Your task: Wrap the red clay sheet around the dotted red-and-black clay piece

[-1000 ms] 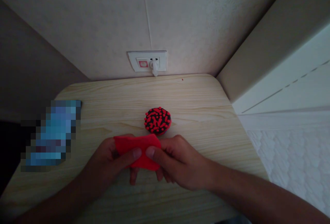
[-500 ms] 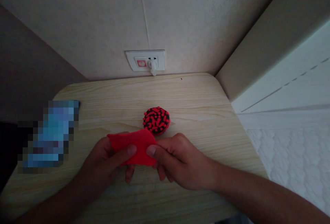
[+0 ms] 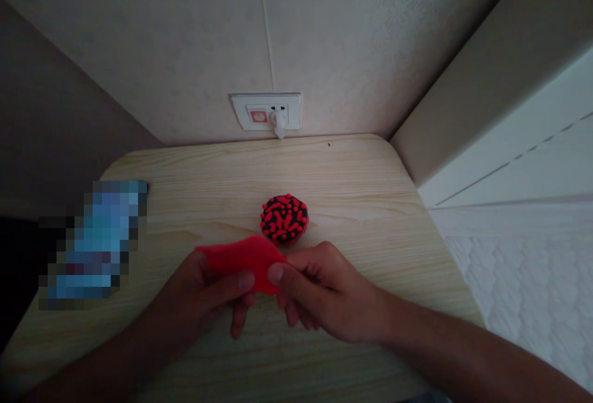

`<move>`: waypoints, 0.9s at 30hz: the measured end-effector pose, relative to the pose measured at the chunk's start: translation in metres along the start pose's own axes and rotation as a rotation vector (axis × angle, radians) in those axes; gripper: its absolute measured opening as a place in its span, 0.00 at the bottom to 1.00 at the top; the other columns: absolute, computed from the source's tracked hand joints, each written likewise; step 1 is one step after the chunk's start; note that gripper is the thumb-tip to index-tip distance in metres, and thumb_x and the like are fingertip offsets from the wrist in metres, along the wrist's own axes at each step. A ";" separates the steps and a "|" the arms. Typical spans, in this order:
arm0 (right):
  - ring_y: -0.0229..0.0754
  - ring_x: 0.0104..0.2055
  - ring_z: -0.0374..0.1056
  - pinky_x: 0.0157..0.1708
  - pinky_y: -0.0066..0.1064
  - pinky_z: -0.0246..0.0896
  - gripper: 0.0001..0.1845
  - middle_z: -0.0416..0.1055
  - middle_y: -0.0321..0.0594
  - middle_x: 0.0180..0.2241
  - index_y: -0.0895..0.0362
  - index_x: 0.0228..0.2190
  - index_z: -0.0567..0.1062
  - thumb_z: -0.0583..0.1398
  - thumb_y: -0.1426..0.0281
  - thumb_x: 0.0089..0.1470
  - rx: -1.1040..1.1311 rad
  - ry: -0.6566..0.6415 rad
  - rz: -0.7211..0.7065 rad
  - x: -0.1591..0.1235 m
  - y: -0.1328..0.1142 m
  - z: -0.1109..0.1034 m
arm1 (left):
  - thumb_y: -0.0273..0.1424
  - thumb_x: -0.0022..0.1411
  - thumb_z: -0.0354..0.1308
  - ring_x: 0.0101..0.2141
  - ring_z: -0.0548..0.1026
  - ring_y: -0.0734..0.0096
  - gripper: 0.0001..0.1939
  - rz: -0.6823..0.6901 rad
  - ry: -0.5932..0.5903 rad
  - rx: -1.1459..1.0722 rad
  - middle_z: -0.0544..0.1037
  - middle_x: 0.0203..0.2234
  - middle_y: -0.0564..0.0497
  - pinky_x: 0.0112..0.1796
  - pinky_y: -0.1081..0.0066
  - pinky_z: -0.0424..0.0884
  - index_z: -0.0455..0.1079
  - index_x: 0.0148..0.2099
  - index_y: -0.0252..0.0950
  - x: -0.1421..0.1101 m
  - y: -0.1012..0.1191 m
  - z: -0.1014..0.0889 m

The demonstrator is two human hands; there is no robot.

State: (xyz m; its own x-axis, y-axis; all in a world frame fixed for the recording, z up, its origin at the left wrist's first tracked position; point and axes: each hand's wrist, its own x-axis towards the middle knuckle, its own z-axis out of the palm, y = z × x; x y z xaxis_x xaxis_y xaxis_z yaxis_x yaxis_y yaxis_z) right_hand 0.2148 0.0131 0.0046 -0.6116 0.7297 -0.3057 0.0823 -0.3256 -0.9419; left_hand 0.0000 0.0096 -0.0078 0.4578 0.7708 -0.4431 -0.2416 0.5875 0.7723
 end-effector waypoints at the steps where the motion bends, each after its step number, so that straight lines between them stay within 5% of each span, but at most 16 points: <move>1: 0.29 0.18 0.60 0.17 0.20 0.55 0.24 0.69 0.35 0.21 0.61 0.30 0.75 0.59 0.52 0.65 0.013 -0.014 -0.013 0.001 0.001 0.001 | 0.37 0.56 0.71 0.17 0.71 0.77 0.13 -0.005 -0.007 0.021 0.77 0.21 0.52 0.18 0.77 0.72 0.79 0.33 0.31 0.000 0.001 0.001; 5: 0.29 0.21 0.63 0.19 0.19 0.60 0.19 0.71 0.35 0.27 0.61 0.35 0.78 0.70 0.57 0.54 0.108 0.013 -0.001 0.005 0.004 0.006 | 0.35 0.61 0.67 0.18 0.72 0.77 0.11 0.029 -0.049 0.117 0.79 0.23 0.51 0.18 0.78 0.71 0.80 0.33 0.32 -0.002 0.004 0.005; 12: 0.34 0.19 0.70 0.19 0.23 0.69 0.21 0.74 0.37 0.22 0.62 0.31 0.77 0.71 0.55 0.51 0.295 0.026 0.122 0.008 0.001 0.009 | 0.35 0.60 0.69 0.19 0.76 0.73 0.10 0.042 -0.031 0.057 0.79 0.22 0.52 0.21 0.75 0.75 0.79 0.33 0.32 0.000 -0.001 0.003; 20: 0.35 0.25 0.70 0.25 0.24 0.67 0.15 0.75 0.35 0.24 0.59 0.33 0.79 0.74 0.63 0.48 0.156 0.198 -0.027 0.009 0.000 0.009 | 0.32 0.53 0.73 0.19 0.77 0.71 0.10 -0.017 0.030 0.044 0.80 0.20 0.52 0.22 0.75 0.74 0.78 0.28 0.32 0.000 0.005 0.006; 27: 0.34 0.23 0.71 0.25 0.23 0.69 0.14 0.76 0.38 0.23 0.61 0.27 0.81 0.73 0.62 0.50 0.208 0.186 -0.026 0.007 -0.003 0.009 | 0.31 0.54 0.73 0.23 0.80 0.68 0.09 -0.036 -0.023 0.007 0.83 0.24 0.50 0.25 0.72 0.78 0.78 0.31 0.31 -0.001 0.002 0.004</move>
State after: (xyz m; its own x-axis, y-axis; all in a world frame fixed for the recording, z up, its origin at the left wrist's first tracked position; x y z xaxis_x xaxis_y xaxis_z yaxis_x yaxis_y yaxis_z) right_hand 0.2030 0.0138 0.0061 -0.4544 0.8311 -0.3206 -0.1067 -0.4080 -0.9067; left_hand 0.0025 0.0090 -0.0039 0.4858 0.7431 -0.4603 -0.2187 0.6131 0.7591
